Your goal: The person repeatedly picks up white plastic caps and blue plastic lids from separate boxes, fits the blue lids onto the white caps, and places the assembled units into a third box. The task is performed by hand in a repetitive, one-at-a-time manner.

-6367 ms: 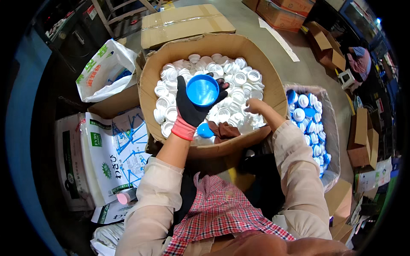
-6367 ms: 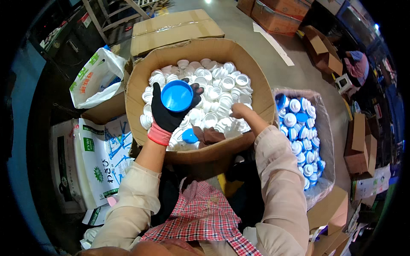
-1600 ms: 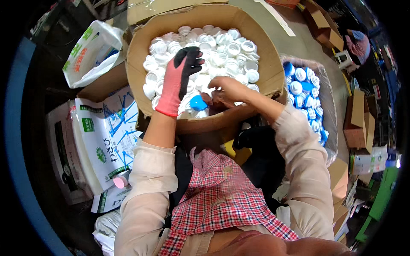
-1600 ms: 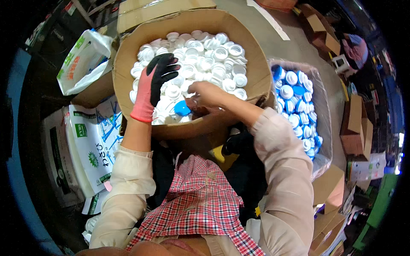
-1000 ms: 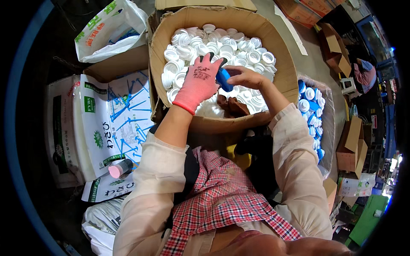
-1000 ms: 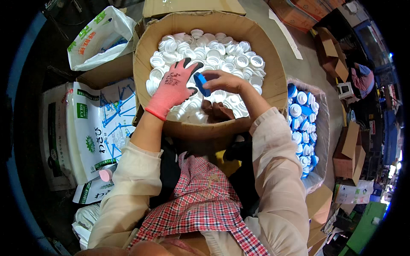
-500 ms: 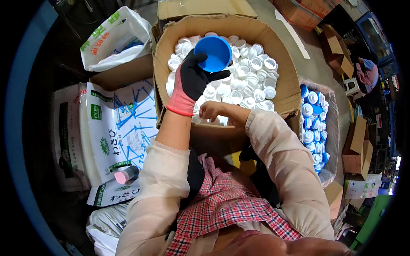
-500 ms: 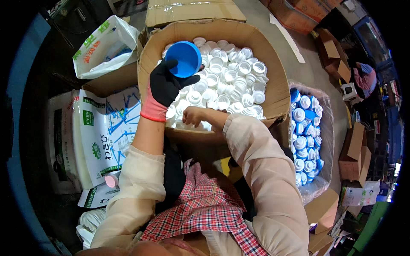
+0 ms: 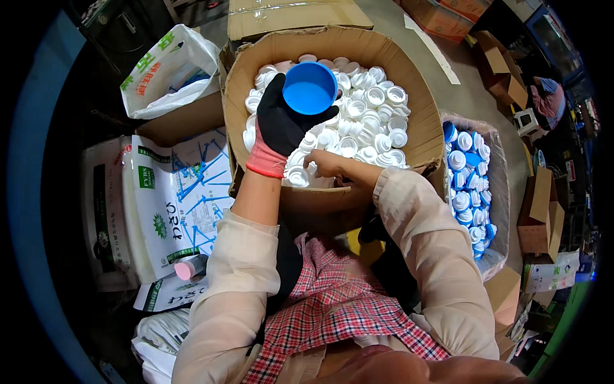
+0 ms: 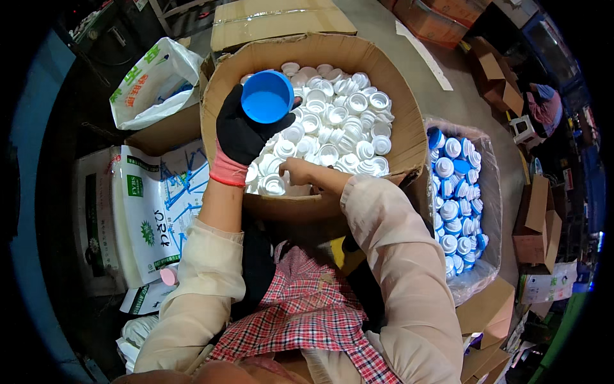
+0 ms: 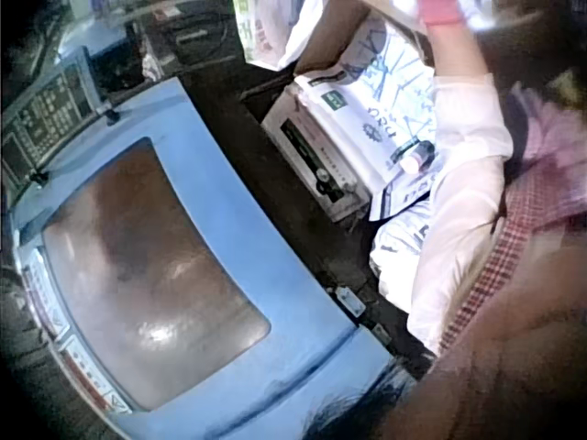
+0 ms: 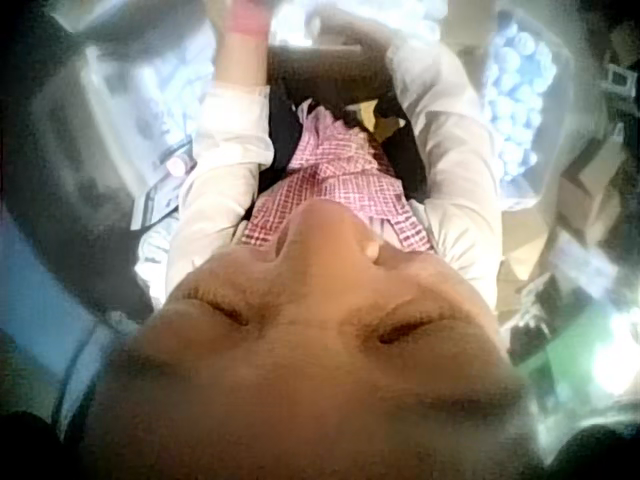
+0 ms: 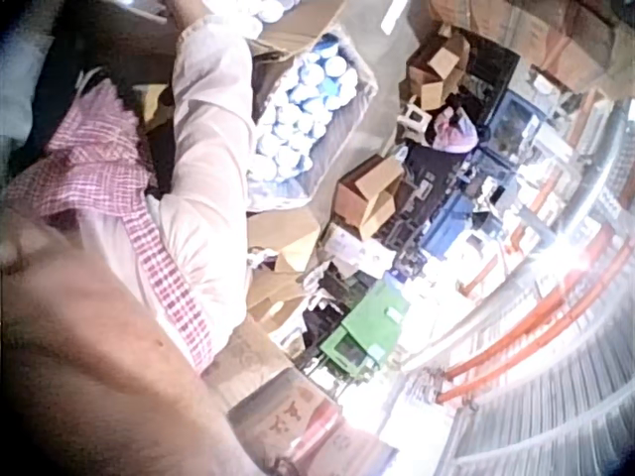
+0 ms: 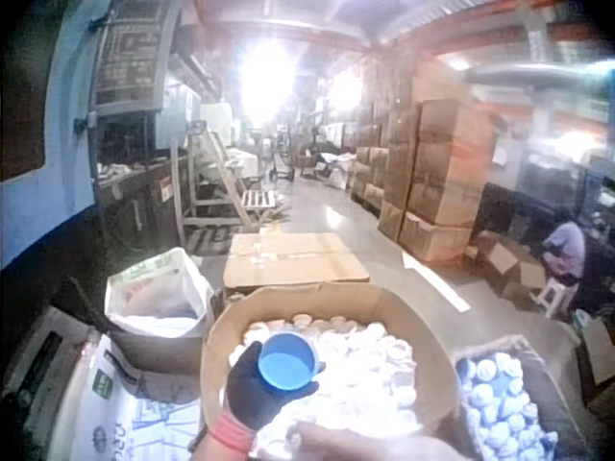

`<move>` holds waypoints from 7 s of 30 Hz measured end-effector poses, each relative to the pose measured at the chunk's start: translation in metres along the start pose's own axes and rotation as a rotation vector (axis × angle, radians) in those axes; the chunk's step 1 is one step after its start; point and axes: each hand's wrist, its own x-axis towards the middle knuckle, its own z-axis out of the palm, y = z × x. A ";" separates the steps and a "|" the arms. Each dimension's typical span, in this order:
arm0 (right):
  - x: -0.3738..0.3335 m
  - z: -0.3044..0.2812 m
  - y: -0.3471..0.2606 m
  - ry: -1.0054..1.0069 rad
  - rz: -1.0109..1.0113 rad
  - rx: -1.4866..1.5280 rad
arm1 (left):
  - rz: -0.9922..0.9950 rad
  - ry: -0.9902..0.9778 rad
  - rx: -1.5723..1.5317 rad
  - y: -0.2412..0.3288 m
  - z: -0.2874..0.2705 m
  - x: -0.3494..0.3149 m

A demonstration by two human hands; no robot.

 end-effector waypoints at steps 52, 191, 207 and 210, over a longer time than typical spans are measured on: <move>-0.229 -0.100 -0.095 1.329 -0.390 -0.037 | 0.224 -0.160 0.901 -0.110 0.038 0.004; -0.687 0.161 0.322 1.197 1.460 0.139 | -0.425 -0.166 2.146 -0.151 -0.037 0.006; -0.697 0.153 0.328 1.156 1.607 0.170 | -0.551 -0.137 2.152 -0.163 -0.060 0.015; -0.706 0.159 0.331 0.977 1.685 -0.006 | -0.539 -0.217 2.184 -0.160 -0.067 0.015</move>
